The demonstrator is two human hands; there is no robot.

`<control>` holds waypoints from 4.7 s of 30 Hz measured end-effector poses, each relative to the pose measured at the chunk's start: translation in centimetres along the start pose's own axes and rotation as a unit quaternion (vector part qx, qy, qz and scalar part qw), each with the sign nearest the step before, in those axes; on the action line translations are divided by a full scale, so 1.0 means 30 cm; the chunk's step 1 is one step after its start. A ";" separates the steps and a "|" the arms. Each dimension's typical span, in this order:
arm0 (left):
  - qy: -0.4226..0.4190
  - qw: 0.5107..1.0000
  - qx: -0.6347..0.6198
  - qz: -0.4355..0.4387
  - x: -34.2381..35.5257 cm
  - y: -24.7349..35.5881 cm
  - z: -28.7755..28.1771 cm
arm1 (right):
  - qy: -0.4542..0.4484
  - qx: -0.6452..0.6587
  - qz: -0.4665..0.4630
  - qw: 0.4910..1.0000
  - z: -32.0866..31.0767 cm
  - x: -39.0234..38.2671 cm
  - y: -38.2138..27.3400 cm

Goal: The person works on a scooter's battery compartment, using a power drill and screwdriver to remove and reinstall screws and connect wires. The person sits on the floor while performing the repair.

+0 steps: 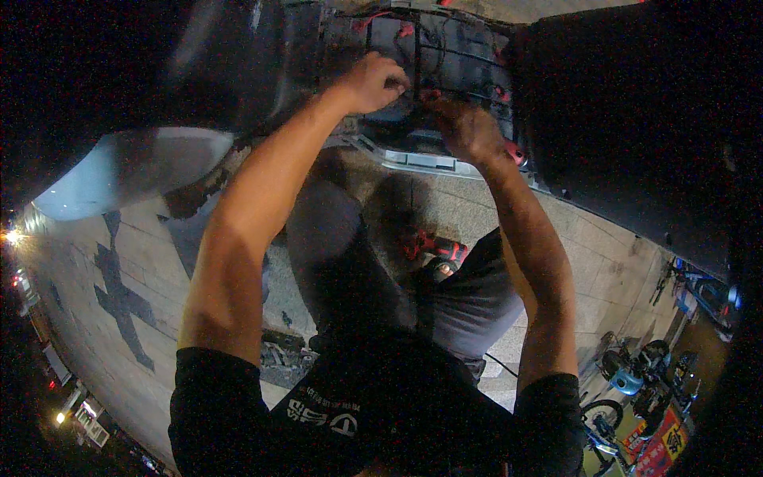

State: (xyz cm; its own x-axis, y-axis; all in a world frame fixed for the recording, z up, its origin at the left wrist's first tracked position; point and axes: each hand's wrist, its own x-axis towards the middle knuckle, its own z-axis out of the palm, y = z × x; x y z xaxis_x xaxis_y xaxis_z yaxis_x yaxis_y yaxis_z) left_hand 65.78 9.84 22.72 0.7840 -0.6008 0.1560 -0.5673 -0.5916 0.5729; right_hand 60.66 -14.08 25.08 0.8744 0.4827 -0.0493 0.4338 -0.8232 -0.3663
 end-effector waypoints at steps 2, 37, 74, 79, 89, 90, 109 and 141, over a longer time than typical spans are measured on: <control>0.005 1.000 0.011 -0.006 -0.007 0.011 -0.007 | -0.002 -0.028 -0.016 0.999 0.006 0.001 0.012; 0.168 0.986 0.003 0.006 -0.072 0.032 0.036 | -0.001 -0.093 0.069 0.993 -0.022 -0.036 -0.028; 0.186 0.982 -0.016 0.004 -0.057 0.026 0.049 | -0.042 -0.186 -0.212 0.958 -0.201 0.139 -0.032; 0.181 0.983 -0.036 -0.012 -0.065 0.045 0.028 | -0.133 -0.250 -0.137 0.949 -0.246 0.170 -0.146; 0.222 0.970 -0.086 -0.046 -0.071 0.095 0.043 | 0.014 0.007 0.186 0.982 -0.021 -0.034 -0.188; 0.223 0.970 -0.088 -0.044 -0.077 0.094 0.046 | 0.060 0.023 0.156 0.986 0.004 -0.036 -0.182; 0.201 0.978 0.020 -0.049 -0.072 0.081 0.057 | -0.032 0.015 0.105 0.994 -0.062 0.023 -0.105; 0.218 0.974 0.057 -0.034 -0.063 0.058 0.093 | 0.098 0.086 0.006 0.991 -0.082 -0.103 0.067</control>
State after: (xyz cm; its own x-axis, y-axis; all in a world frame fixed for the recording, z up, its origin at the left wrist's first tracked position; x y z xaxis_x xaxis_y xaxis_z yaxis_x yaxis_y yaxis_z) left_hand 62.60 8.45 21.19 0.8393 -0.2878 0.4612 -0.5151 -0.6924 0.5053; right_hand 59.37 -17.94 26.78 0.9116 0.3928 0.1209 0.3951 -0.7567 -0.5209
